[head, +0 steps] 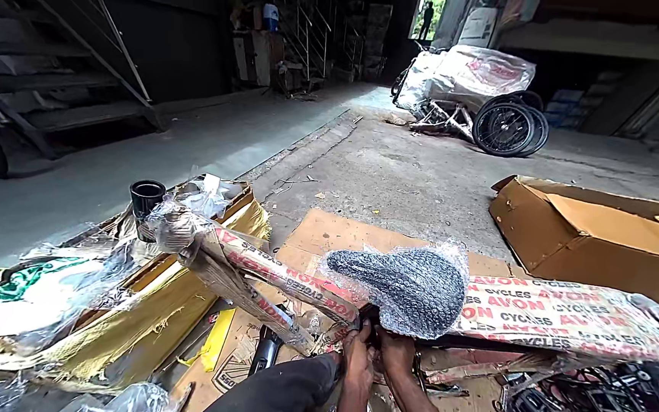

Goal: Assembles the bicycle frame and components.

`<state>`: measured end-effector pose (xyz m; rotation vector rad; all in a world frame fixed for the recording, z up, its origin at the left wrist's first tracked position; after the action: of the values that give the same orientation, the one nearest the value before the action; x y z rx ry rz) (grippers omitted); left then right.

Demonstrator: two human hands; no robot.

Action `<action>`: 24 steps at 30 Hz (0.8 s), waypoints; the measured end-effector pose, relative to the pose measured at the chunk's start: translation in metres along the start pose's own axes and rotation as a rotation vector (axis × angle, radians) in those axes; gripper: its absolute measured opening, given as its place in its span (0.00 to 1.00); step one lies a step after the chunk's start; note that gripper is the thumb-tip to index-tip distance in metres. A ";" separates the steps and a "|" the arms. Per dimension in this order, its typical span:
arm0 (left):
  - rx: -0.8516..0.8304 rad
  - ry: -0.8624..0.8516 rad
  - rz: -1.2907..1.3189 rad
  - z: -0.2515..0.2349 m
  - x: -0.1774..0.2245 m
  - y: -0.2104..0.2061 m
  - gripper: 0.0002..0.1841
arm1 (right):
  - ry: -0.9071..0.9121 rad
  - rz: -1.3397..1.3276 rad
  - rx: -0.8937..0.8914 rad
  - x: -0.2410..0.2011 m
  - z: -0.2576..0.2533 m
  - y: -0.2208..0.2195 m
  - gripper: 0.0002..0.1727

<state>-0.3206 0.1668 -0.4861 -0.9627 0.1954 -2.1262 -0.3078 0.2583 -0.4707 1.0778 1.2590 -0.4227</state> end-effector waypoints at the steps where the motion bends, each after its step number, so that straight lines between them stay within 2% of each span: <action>1: -0.001 0.005 -0.002 -0.001 0.000 0.000 0.11 | 0.015 0.005 0.011 -0.003 0.001 0.001 0.20; 4: 0.005 0.004 -0.008 -0.002 -0.002 0.002 0.12 | 0.016 0.025 0.048 -0.006 0.001 0.002 0.19; 7: 0.003 0.012 -0.002 -0.003 -0.002 0.001 0.11 | -0.014 0.050 0.013 -0.005 -0.002 0.002 0.19; 10: 0.004 0.017 -0.004 -0.004 0.000 0.002 0.11 | 0.080 0.093 -0.060 -0.001 -0.002 0.005 0.15; 24: -0.004 0.042 0.025 -0.008 -0.003 0.000 0.11 | 0.164 0.057 -0.116 0.002 -0.010 0.004 0.25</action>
<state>-0.3246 0.1671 -0.4933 -0.9133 0.2312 -2.1255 -0.3092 0.2691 -0.4703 1.0629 1.3762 -0.2185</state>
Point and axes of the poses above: each hand's wrist, its own z-axis away from the middle knuckle, its own y-axis out of the back of the hand, x = y × z, the point moved 3 cm from there along -z, towards the middle knuckle, and after that the axes turned 15 degrees about x, right-handed, at the moved point
